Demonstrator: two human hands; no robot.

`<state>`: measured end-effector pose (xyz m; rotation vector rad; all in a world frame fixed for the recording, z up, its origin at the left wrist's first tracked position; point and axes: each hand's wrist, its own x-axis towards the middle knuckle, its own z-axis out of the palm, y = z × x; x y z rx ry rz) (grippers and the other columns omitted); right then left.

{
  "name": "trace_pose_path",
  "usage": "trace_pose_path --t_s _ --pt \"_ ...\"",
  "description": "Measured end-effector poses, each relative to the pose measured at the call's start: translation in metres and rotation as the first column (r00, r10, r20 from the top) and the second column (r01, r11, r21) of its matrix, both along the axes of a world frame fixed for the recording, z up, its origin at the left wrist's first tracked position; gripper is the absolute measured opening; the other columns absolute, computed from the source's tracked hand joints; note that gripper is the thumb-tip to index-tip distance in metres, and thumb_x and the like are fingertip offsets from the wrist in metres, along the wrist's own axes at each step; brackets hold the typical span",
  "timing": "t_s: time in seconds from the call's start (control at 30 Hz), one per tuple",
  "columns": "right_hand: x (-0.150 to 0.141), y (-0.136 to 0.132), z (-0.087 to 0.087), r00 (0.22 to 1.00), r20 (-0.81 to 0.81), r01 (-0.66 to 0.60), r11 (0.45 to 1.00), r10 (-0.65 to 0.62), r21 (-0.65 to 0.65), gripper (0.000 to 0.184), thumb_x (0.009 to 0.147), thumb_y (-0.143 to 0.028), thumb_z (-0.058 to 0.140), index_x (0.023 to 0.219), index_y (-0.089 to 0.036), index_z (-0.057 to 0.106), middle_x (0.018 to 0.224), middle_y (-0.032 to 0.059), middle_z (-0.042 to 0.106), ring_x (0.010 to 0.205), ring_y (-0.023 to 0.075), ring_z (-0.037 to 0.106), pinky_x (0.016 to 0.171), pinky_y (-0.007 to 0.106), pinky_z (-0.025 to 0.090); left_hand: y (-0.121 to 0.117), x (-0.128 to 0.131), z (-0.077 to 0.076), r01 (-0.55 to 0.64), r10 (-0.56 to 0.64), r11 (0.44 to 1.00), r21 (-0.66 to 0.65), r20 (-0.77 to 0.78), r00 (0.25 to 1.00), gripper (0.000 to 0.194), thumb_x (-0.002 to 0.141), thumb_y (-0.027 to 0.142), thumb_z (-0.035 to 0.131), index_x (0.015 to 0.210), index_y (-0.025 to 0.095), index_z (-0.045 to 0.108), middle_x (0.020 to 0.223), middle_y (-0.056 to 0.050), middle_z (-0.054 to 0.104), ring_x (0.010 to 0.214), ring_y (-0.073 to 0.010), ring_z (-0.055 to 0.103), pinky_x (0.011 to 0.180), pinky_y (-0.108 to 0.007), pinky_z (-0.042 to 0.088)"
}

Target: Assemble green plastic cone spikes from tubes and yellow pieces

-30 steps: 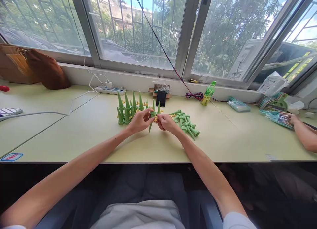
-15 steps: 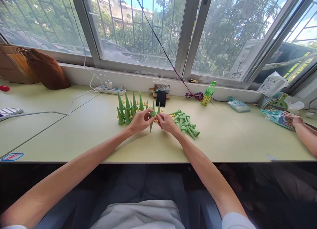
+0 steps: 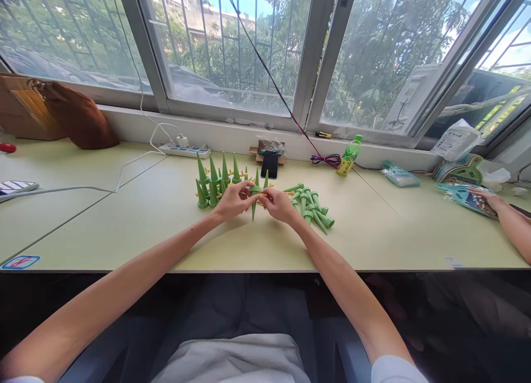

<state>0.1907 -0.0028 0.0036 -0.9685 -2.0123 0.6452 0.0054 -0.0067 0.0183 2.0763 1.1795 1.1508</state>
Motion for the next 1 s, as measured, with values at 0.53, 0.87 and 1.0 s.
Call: trace_pose_path --t_s 0.53,0.87,1.0 --pt "0.0002 -0.0021 0.0013 0.994 0.084 0.060 0.997 -0.065 0.050 0.039 0.096 -0.051 0.043 0.079 -0.018 0.055 0.057 -0.0027 0.051 0.056 0.0127 0.046 0.059 0.024 0.034 0.0054 -0.0021 -0.0040 0.043 -0.043 0.999 0.007 0.006 0.999 0.038 0.080 0.043 0.065 0.108 0.017 0.060 0.062 0.002 0.062 0.048 -0.0117 0.054 0.050 -0.024 0.043" --pt "0.0006 -0.0006 0.0009 0.988 0.130 0.072 0.992 -0.085 0.107 0.042 0.097 -0.052 0.039 0.074 -0.019 0.050 0.060 -0.0025 0.049 0.057 0.0122 0.042 0.060 0.025 0.032 0.0059 -0.0028 -0.0051 0.104 -0.100 0.991 -0.087 0.046 0.994 0.043 0.081 0.046 0.066 0.111 0.015 0.059 0.054 0.004 0.059 0.040 -0.0112 0.051 0.044 -0.023 0.041" --pt "0.0007 0.0004 -0.0001 0.985 0.144 0.080 0.989 -0.099 0.126 0.044 0.098 -0.052 0.037 0.070 -0.020 0.046 0.060 -0.0023 0.048 0.058 0.0123 0.041 0.060 0.025 0.031 0.0062 -0.0032 -0.0060 0.127 -0.123 0.984 -0.124 0.039 0.992 0.045 0.082 0.047 0.065 0.113 0.015 0.058 0.052 0.004 0.058 0.040 -0.0113 0.051 0.043 -0.023 0.040"
